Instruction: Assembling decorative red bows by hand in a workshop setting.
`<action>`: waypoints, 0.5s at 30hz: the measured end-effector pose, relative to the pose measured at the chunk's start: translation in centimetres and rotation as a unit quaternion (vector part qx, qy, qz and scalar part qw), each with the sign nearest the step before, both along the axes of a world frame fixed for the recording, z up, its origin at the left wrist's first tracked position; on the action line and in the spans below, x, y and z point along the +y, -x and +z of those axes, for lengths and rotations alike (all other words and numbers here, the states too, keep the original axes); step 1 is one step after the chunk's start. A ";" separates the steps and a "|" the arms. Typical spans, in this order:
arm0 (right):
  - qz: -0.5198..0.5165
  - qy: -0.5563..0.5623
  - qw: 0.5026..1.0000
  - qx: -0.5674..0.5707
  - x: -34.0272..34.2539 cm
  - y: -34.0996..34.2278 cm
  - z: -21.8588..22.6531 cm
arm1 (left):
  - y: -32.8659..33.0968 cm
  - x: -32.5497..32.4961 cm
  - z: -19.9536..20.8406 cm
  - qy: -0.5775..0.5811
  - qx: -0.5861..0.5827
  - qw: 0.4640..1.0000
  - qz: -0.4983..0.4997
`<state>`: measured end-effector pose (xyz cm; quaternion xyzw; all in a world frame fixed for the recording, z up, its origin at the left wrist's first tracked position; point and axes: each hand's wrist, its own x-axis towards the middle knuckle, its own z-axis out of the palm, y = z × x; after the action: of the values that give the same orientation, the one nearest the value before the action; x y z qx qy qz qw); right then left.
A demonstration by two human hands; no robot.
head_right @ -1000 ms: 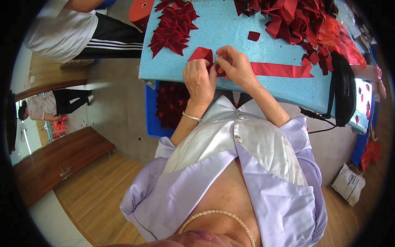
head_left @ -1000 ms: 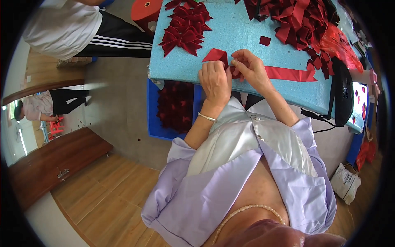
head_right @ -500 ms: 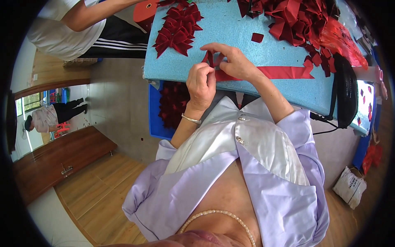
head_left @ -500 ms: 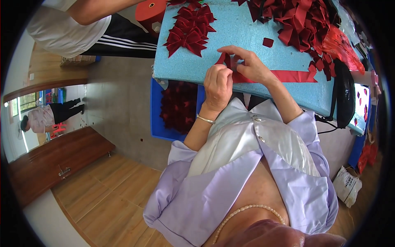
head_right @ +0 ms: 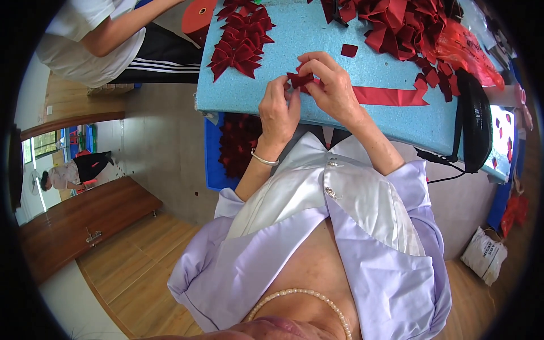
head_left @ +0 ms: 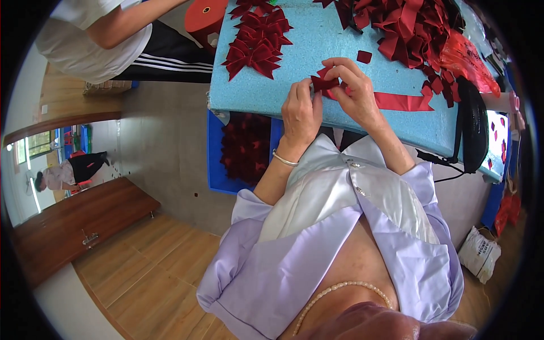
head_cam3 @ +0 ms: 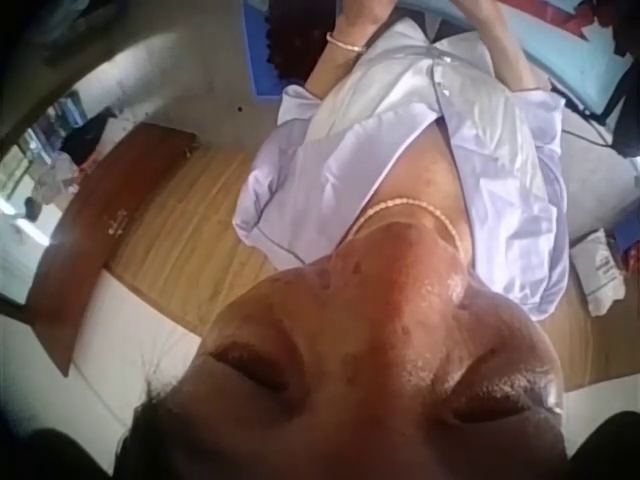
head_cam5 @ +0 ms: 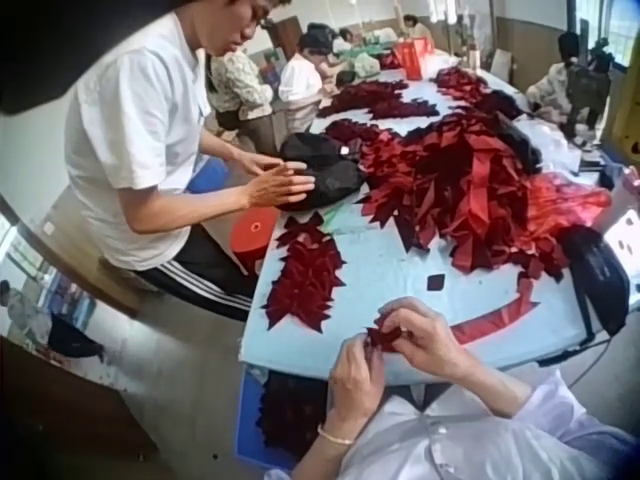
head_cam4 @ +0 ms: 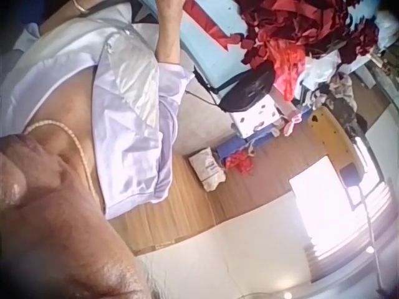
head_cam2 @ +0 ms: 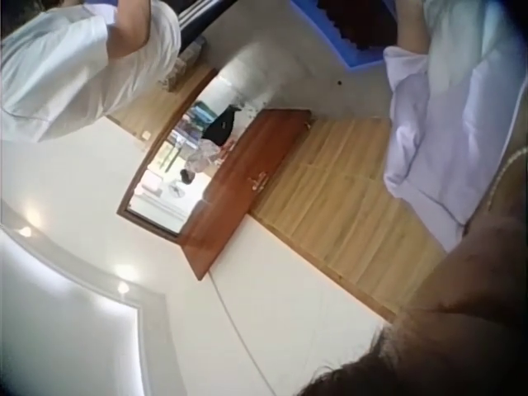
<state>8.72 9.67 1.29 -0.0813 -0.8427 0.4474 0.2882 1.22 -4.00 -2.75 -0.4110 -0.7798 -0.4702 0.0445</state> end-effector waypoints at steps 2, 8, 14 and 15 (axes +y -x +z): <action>-0.009 -0.010 1.000 0.027 -0.1 0.0 -0.6 | -0.3 0.5 0.7 -0.003 -0.006 1.000 0.001; -0.005 -0.078 0.994 0.073 0.1 -0.2 -0.4 | -0.3 1.6 0.2 -0.015 0.064 0.998 0.012; 0.023 -0.202 0.977 0.064 0.7 -1.9 -0.3 | 0.0 1.6 0.4 -0.101 -0.105 0.989 -0.010; 0.030 -0.256 0.965 0.056 0.3 -2.4 0.1 | 0.1 1.6 0.5 -0.115 -0.122 0.986 -0.018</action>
<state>11.15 9.92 1.42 0.0461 -0.9137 0.2290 0.3325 1.07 -2.43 -2.23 -0.3570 -0.7124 -0.6040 -0.0122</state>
